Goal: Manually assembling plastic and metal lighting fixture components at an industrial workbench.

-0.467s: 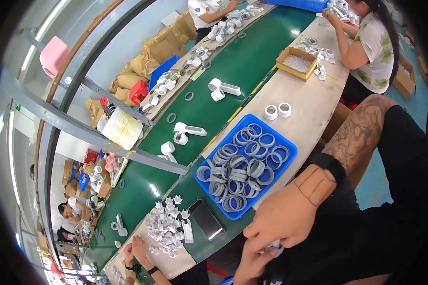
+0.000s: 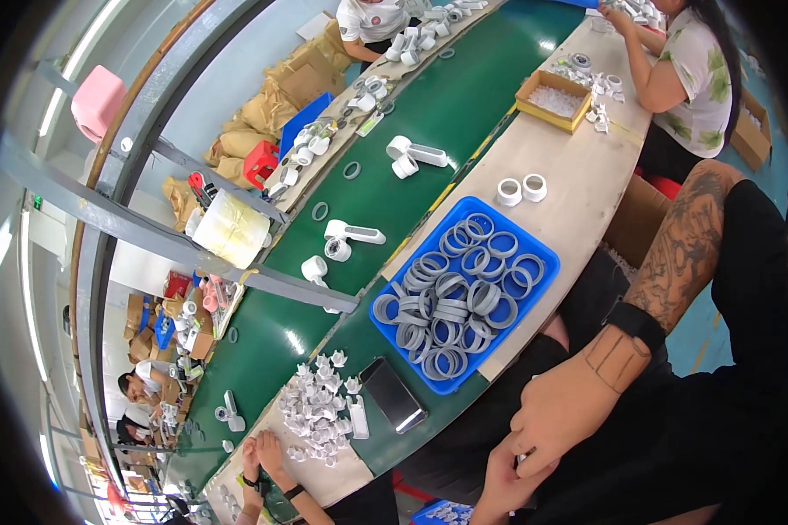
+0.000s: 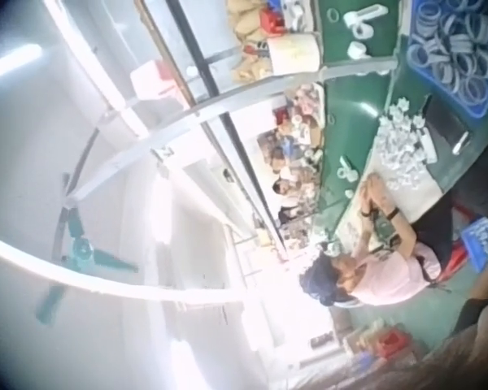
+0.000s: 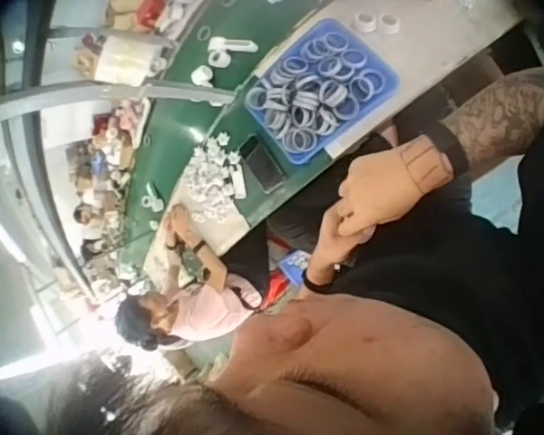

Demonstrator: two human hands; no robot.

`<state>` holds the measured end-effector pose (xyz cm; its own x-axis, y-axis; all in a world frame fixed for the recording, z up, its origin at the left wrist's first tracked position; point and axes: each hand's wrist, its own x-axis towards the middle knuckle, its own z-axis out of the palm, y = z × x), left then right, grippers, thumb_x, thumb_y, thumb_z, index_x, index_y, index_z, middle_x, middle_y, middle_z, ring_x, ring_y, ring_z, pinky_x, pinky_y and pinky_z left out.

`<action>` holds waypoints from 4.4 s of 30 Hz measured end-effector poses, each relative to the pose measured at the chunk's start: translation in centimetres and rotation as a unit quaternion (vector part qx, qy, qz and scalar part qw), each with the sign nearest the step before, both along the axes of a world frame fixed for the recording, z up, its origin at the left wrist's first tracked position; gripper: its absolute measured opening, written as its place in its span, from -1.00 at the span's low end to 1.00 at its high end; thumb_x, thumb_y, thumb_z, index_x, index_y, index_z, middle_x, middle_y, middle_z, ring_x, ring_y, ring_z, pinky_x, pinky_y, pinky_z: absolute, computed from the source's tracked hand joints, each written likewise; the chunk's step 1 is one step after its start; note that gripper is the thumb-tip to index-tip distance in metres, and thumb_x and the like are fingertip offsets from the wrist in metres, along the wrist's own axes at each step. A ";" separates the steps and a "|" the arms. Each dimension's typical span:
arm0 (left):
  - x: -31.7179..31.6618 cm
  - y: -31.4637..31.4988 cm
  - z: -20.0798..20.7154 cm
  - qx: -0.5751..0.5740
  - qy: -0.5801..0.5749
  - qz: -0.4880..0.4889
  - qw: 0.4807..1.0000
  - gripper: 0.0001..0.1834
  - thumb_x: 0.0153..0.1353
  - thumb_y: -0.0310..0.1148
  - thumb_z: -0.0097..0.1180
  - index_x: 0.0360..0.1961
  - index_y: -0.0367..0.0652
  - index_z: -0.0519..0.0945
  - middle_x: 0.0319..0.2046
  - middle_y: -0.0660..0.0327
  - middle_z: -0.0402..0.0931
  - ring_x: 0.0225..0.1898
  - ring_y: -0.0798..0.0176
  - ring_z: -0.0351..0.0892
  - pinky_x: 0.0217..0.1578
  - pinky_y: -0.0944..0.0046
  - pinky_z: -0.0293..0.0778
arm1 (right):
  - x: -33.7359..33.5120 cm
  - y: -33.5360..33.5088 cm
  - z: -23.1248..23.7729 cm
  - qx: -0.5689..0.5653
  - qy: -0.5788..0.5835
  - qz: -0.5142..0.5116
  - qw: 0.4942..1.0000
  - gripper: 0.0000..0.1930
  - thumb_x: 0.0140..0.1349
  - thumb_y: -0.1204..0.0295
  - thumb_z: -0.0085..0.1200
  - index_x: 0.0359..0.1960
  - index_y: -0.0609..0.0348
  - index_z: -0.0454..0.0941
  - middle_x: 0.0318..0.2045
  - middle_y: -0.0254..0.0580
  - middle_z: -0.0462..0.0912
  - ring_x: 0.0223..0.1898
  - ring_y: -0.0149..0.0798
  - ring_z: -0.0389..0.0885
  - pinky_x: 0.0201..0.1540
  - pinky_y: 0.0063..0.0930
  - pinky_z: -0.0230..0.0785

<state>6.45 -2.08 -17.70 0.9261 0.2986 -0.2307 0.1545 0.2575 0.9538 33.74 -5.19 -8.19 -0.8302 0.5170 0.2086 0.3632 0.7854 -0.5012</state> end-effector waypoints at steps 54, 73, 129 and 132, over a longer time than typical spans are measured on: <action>-3.0 56.8 -3.0 0.784 0.298 0.291 0.461 -0.36 0.26 -0.22 0.48 0.29 -0.30 0.59 0.14 -0.18 0.65 0.15 -0.17 0.77 0.06 -0.07 0.70 | 30.3 14.3 -22.9 0.104 0.033 -0.711 0.695 -0.56 0.34 0.57 0.13 0.27 0.07 0.55 0.04 -0.05 0.70 0.09 0.09 0.70 0.10 -0.01 0.56; 13.1 50.0 -10.3 0.071 0.017 0.453 0.888 -0.27 0.56 -0.56 0.19 0.66 0.03 0.24 0.44 0.03 0.50 0.38 -0.07 0.60 0.41 -0.17 0.59 | 31.3 5.3 -21.8 0.020 0.047 -0.723 0.689 -0.65 0.29 0.47 0.14 0.12 0.07 0.58 -0.09 0.00 0.73 0.02 0.26 0.73 0.12 0.13 0.58; 2.7 9.3 10.7 0.631 0.113 0.279 0.715 -0.13 -0.05 0.13 0.73 0.22 -0.15 0.71 0.48 -0.11 0.43 0.56 -0.45 0.29 0.45 -0.42 0.19 | -3.7 11.0 2.0 -0.205 0.057 -0.522 0.826 -0.38 0.60 -0.06 0.03 -0.39 0.25 0.83 -0.43 0.17 0.80 -0.35 0.24 0.81 -0.20 0.11 0.64; 4.4 9.4 10.2 0.674 0.152 0.288 0.663 -0.15 -0.03 0.12 0.71 0.20 -0.18 0.72 0.47 -0.11 0.47 0.52 -0.38 0.39 0.43 -0.39 0.26 | -3.8 11.3 1.7 -0.204 0.011 -0.539 0.817 -0.38 0.63 -0.09 0.01 -0.29 0.19 0.89 -0.39 0.12 0.83 -0.31 0.24 0.83 -0.20 0.11 0.64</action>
